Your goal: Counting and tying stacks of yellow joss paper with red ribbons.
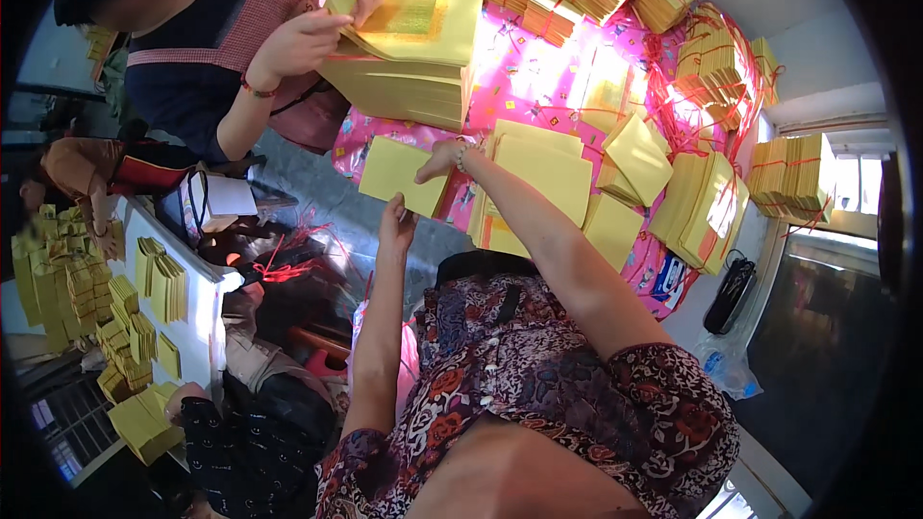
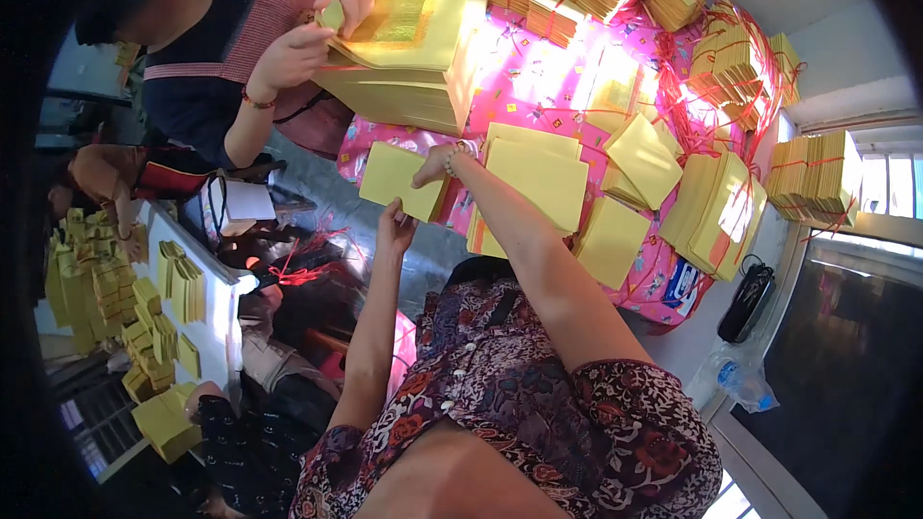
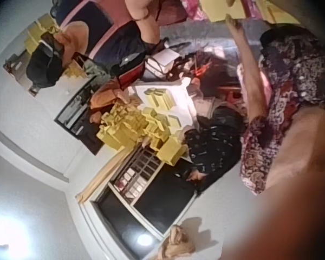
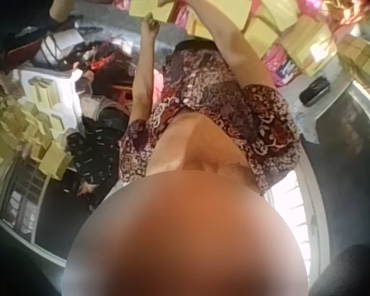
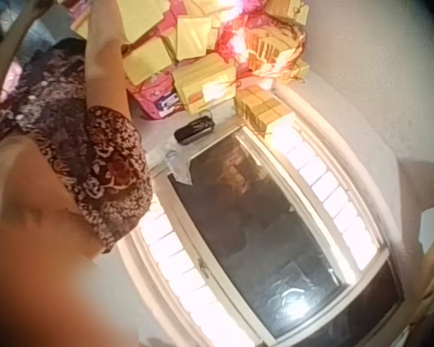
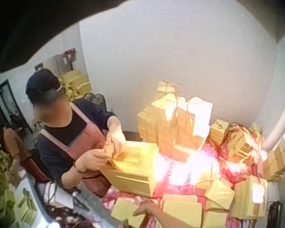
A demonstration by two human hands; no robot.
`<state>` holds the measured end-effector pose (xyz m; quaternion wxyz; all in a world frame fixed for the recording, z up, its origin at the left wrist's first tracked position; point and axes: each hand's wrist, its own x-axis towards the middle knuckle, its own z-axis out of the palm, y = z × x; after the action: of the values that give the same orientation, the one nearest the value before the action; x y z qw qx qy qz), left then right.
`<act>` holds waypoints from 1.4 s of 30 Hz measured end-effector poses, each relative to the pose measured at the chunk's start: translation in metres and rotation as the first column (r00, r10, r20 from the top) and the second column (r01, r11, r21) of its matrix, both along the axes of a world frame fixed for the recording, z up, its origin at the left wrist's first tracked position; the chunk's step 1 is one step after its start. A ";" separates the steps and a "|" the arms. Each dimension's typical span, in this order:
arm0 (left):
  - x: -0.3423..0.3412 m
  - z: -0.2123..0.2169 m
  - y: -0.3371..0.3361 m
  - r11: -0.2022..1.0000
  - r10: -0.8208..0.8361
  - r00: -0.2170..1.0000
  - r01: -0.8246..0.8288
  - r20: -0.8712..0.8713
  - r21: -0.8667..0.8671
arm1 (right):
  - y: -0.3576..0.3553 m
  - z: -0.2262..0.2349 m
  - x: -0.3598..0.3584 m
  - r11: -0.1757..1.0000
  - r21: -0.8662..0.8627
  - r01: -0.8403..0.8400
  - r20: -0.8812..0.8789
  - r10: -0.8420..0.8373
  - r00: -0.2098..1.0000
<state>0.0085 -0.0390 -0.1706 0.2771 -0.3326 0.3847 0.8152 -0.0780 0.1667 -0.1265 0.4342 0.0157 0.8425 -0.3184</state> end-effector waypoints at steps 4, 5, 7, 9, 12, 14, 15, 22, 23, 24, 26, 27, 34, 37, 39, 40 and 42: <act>-0.001 -0.002 -0.008 0.995 0.057 0.998 -0.059 0.024 0.086 | -0.005 0.033 0.010 1.000 -0.013 0.013 0.023 -0.012 1.000; -0.001 -0.002 -0.009 0.995 0.049 0.999 -0.051 0.024 0.088 | -0.009 0.041 0.014 1.000 -0.011 0.022 0.038 -0.021 0.999; 0.001 0.002 -0.010 0.986 0.077 0.993 -0.088 0.085 0.141 | -0.018 0.056 0.025 0.973 0.219 0.074 -0.227 -0.023 0.974; 0.003 0.009 -0.007 0.967 0.116 0.993 -0.115 0.007 0.225 | -0.028 0.069 0.033 0.975 0.131 0.180 -0.184 -0.154 0.971; 0.003 0.025 -0.006 0.927 0.192 0.980 -0.167 -0.044 0.336 | -0.039 0.096 0.047 0.956 0.039 0.291 -0.161 -0.281 0.946; 0.002 0.038 -0.007 0.915 0.253 0.964 -0.209 -0.086 0.344 | -0.044 0.119 0.065 0.941 0.058 0.333 -0.396 -0.284 0.873; -0.001 0.046 -0.006 0.906 0.254 0.955 -0.179 -0.154 0.384 | -0.043 0.132 0.078 0.925 0.005 0.380 -0.510 -0.324 0.797; 0.010 0.133 0.025 0.898 -0.077 0.873 0.271 -0.482 0.347 | 0.008 0.204 0.185 0.752 -0.288 0.593 -0.564 -0.634 0.529; 0.016 0.147 0.036 0.915 -0.194 0.789 0.360 -0.583 0.183 | 0.014 0.208 0.203 0.705 -0.324 0.631 -0.543 -0.685 0.486; 0.023 0.161 0.049 0.905 -0.314 0.682 0.425 -0.661 0.008 | 0.021 0.211 0.220 0.658 -0.391 0.643 -0.554 -0.726 0.407; 0.035 0.184 0.079 0.866 -0.377 0.637 0.501 -0.672 -0.011 | 0.034 0.211 0.250 0.546 -0.454 0.704 -0.466 -0.819 0.335; 0.042 0.192 0.095 0.833 -0.453 0.541 0.540 -0.709 -0.120 | 0.039 0.208 0.264 0.448 -0.515 0.731 -0.387 -0.882 0.268; 0.096 0.201 0.185 0.556 -0.716 0.287 0.786 -0.637 -0.270 | 0.082 0.188 0.347 -0.041 -0.758 0.652 -0.029 -0.995 -0.096; 0.114 0.184 0.203 0.546 -0.737 0.372 0.820 -0.565 -0.172 | 0.090 0.172 0.364 -0.130 -0.748 0.651 0.079 -0.991 -0.107; 0.123 0.167 0.206 0.534 -0.784 0.407 0.827 -0.470 -0.175 | 0.091 0.152 0.368 -0.168 -0.672 0.721 0.101 -0.986 -0.136; 0.128 0.158 0.205 0.528 -0.812 0.432 0.830 -0.393 -0.180 | 0.089 0.142 0.369 -0.193 -0.624 0.757 0.114 -0.981 -0.156; 0.136 0.141 0.202 0.577 -0.790 0.464 0.785 -0.401 -0.228 | 0.086 0.121 0.369 -0.177 -0.656 0.734 0.115 -0.984 -0.135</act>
<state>0.1449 0.1635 -0.0291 0.5190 0.0843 0.5525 0.6468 0.2908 0.2524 -0.0052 -0.1580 0.4224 0.5064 -0.7349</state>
